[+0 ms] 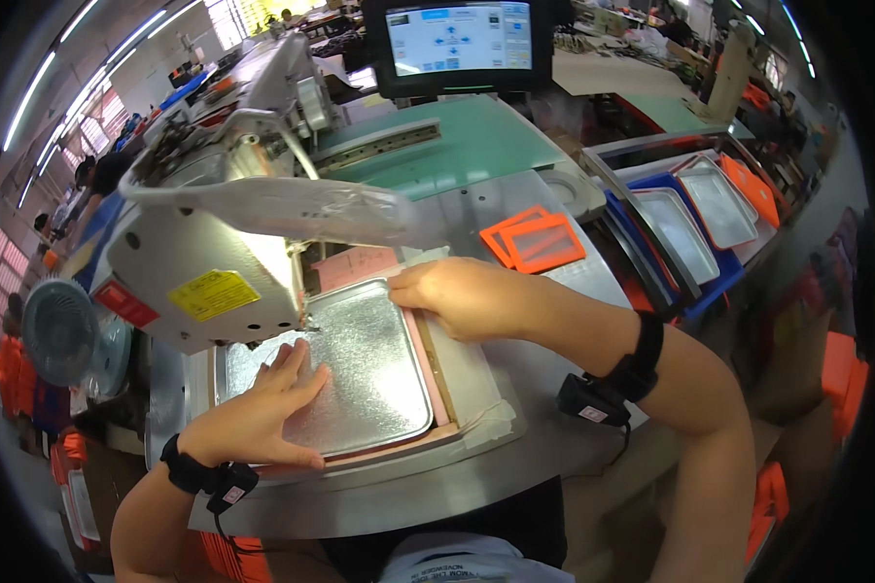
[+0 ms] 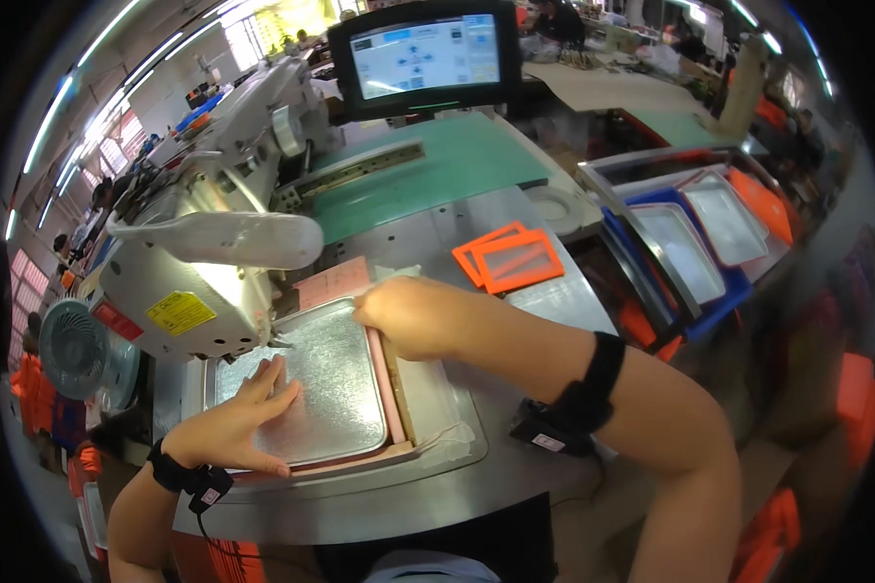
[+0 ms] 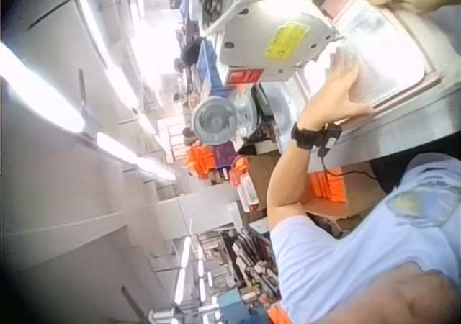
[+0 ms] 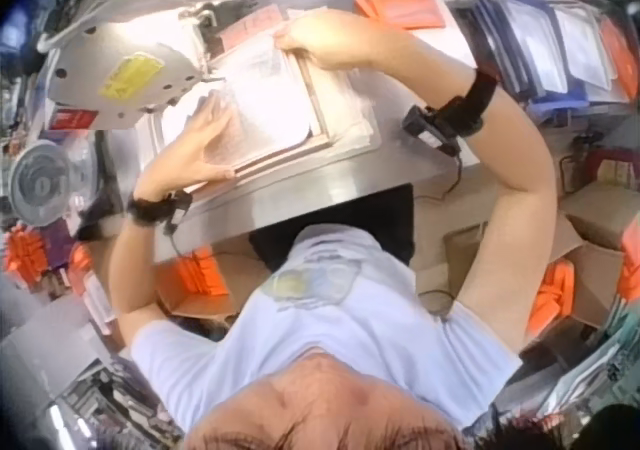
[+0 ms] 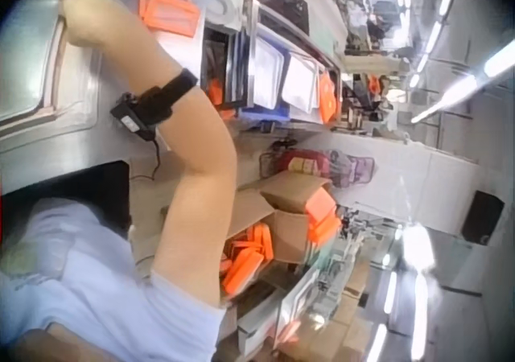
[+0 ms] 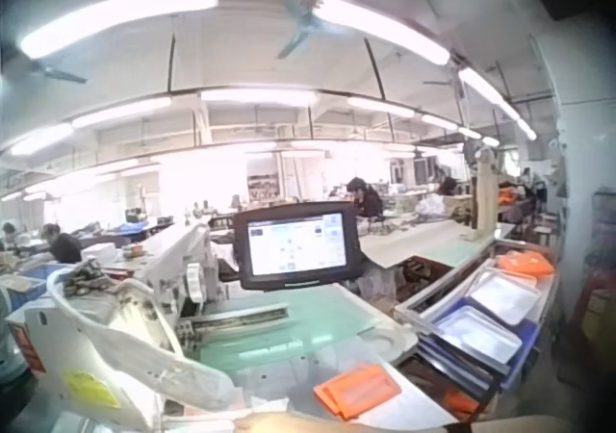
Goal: Use an industrial press machine to attach fabric panels and components to first aid kit bags.
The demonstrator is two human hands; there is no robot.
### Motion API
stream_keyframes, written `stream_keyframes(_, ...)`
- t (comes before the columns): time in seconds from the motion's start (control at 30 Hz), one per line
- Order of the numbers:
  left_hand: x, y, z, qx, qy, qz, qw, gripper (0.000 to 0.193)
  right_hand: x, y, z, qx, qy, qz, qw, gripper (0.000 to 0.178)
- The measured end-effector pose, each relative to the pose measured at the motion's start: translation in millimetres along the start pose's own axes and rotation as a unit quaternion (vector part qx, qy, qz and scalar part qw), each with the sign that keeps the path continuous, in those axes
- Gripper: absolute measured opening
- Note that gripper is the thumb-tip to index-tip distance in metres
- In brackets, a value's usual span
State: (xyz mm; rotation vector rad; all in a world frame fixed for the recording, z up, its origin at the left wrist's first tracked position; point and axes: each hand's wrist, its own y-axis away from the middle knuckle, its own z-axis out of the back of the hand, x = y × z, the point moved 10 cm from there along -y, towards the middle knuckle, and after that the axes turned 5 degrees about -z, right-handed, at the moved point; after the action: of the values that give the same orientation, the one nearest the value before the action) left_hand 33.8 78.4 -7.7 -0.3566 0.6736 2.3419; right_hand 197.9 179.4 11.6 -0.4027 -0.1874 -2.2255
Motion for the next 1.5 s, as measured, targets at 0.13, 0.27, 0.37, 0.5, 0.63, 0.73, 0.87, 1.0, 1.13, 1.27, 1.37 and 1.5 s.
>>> stream_keyframes(0.13, -4.2, 2.3, 3.3, -0.003, 0.012, 0.006, 1.000, 0.112, 2.0, -6.3, -5.9, 0.061, 0.059, -0.013, 0.996, 0.027)
stream_keyframes(0.27, -5.4, 5.8, 3.8, -0.030, 0.001, 0.008, 1.000, 0.111, 20.2, -7.0, -3.0, 0.105, 0.068, -0.016, 0.992, 0.034)
stream_keyframes(0.37, -3.7, 1.9, 2.7, -0.038, -0.007, 0.004, 0.999, 0.111, 36.5, -2.5, -0.2, 0.121, 0.092, 0.002, 0.988, 0.054)
stream_keyframes(0.5, -4.6, 4.9, 5.1, -0.044, -0.001, 0.008, 0.999, 0.109, 48.7, -1.5, -8.4, 0.160, 0.165, -0.011, 0.973, 0.064)
stream_keyframes(0.63, -1.2, 9.3, 0.9, -0.057, -0.015, 0.010, 0.998, 0.109, 61.0, 0.3, -13.1, 0.132, 0.220, -0.027, 0.966, 0.067)
stream_keyframes(0.73, -4.9, 5.6, 4.6, -0.075, -0.032, 0.007, 0.997, 0.108, 52.8, -4.9, -22.3, 0.195, 0.222, -0.055, 0.954, 0.071)
stream_keyframes(0.87, -2.9, 6.3, 4.5, -0.091, -0.022, 0.003, 0.996, 0.107, 56.6, -3.9, -20.2, 0.191, 0.246, -0.061, 0.948, 0.080)
stream_keyframes(1.0, 1.8, 8.0, 0.1, -0.100, -0.020, -0.003, 0.995, 0.101, 56.9, 0.4, -15.2, 0.175, 0.236, -0.066, 0.953, 0.096)
stream_keyframes(1.13, 2.2, 6.6, -3.6, -0.068, -0.020, -0.003, 0.997, 0.095, 56.9, 1.6, -13.9, 0.154, 0.257, -0.060, 0.952, 0.120)
stream_keyframes(1.27, 0.4, 1.9, -2.1, -0.047, -0.030, 0.004, 0.998, 0.093, 53.3, 6.8, -10.7, 0.142, 0.250, -0.058, 0.956, 0.118)
stream_keyframes(1.37, 2.2, 1.6, -7.9, -0.041, -0.037, 0.006, 0.998, 0.093, 53.7, 6.5, -16.1, 0.145, 0.249, -0.039, 0.957, 0.118)
stream_keyframes(1.5, 1.2, 5.0, -6.1, -0.040, -0.025, -0.002, 0.999, 0.093, 57.6, 6.4, -15.4, 0.145, 0.257, -0.030, 0.955, 0.118)
